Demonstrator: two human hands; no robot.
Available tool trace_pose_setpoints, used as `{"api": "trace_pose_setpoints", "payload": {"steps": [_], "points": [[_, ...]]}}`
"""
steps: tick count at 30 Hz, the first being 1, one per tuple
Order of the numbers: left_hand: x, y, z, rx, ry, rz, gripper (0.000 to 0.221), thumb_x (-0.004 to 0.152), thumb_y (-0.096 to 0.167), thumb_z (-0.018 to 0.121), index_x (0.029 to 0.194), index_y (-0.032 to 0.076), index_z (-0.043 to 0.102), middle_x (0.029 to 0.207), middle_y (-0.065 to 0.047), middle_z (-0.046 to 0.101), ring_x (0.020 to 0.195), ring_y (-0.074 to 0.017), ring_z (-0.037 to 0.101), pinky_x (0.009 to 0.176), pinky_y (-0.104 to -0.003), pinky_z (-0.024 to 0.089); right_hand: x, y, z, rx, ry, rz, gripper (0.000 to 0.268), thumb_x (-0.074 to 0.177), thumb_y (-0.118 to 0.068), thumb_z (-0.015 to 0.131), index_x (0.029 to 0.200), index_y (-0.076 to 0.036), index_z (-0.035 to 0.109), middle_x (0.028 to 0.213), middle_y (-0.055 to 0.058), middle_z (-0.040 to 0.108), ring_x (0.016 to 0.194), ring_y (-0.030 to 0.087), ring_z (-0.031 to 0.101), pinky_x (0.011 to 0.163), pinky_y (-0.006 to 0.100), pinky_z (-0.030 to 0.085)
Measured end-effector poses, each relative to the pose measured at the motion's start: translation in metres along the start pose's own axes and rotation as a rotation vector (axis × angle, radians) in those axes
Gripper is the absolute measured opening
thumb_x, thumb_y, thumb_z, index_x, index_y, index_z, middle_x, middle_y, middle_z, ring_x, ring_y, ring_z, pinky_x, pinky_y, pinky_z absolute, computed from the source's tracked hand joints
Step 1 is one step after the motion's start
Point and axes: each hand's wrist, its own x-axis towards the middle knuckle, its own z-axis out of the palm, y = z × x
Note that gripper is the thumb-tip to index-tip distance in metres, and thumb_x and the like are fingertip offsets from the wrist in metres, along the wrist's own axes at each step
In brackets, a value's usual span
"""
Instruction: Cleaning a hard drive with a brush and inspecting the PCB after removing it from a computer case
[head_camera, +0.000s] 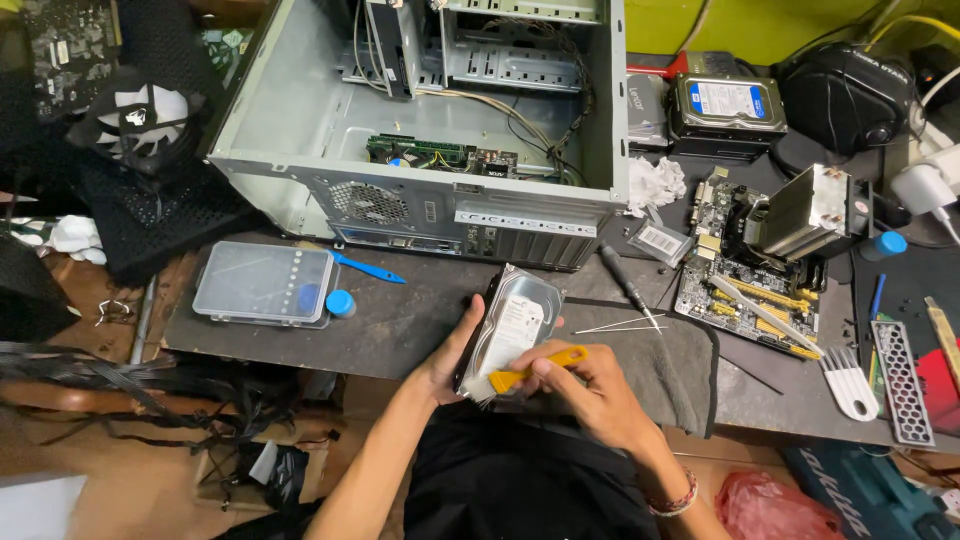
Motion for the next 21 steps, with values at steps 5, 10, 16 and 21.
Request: {"api": "trace_pose_setpoints", "payload": {"steps": [5,10,16,21], "points": [[0.004,-0.012,-0.019,0.036,0.231,0.018,0.081,0.07,0.066,0.045,0.114,-0.001,0.048,0.1,-0.021,0.056,0.087,-0.0298,0.058,0.079,-0.043,0.046,0.003,0.014,-0.006,0.061,0.26,-0.068,0.027,0.087,-0.017,0.042,0.1,-0.001,0.059,0.073,0.011,0.064,0.058,0.013,0.057,0.053,0.022,0.046],[0.0,-0.008,-0.001,0.089,0.314,0.051,0.086,0.069,0.068,0.046,0.116,-0.005,0.047,0.1,-0.026,0.055,0.088,-0.0358,0.057,0.081,-0.051,0.046,0.002,0.022,-0.009,0.108,0.537,-0.134,0.025,0.089,-0.013,0.041,0.105,0.001,0.056,0.085,0.015,0.064,0.062,0.016,0.06,0.052,0.022,0.047],[-0.002,-0.013,-0.014,0.124,0.207,0.053,0.081,0.07,0.066,0.047,0.113,-0.002,0.05,0.097,-0.022,0.058,0.088,-0.0318,0.059,0.084,-0.049,0.046,-0.003,0.017,-0.023,-0.007,0.421,-0.148,0.022,0.085,-0.012,0.046,0.09,0.002,0.061,0.068,0.014,0.064,0.055,0.016,0.059,0.051,0.023,0.048],[0.003,-0.013,-0.025,0.143,0.057,0.034,0.083,0.068,0.067,0.048,0.115,-0.002,0.05,0.097,-0.023,0.058,0.09,-0.0323,0.059,0.086,-0.047,0.045,-0.008,0.011,-0.034,-0.06,0.565,-0.249,0.024,0.086,-0.014,0.044,0.083,0.003,0.06,0.063,0.016,0.061,0.053,0.018,0.058,0.056,0.026,0.048]]}}
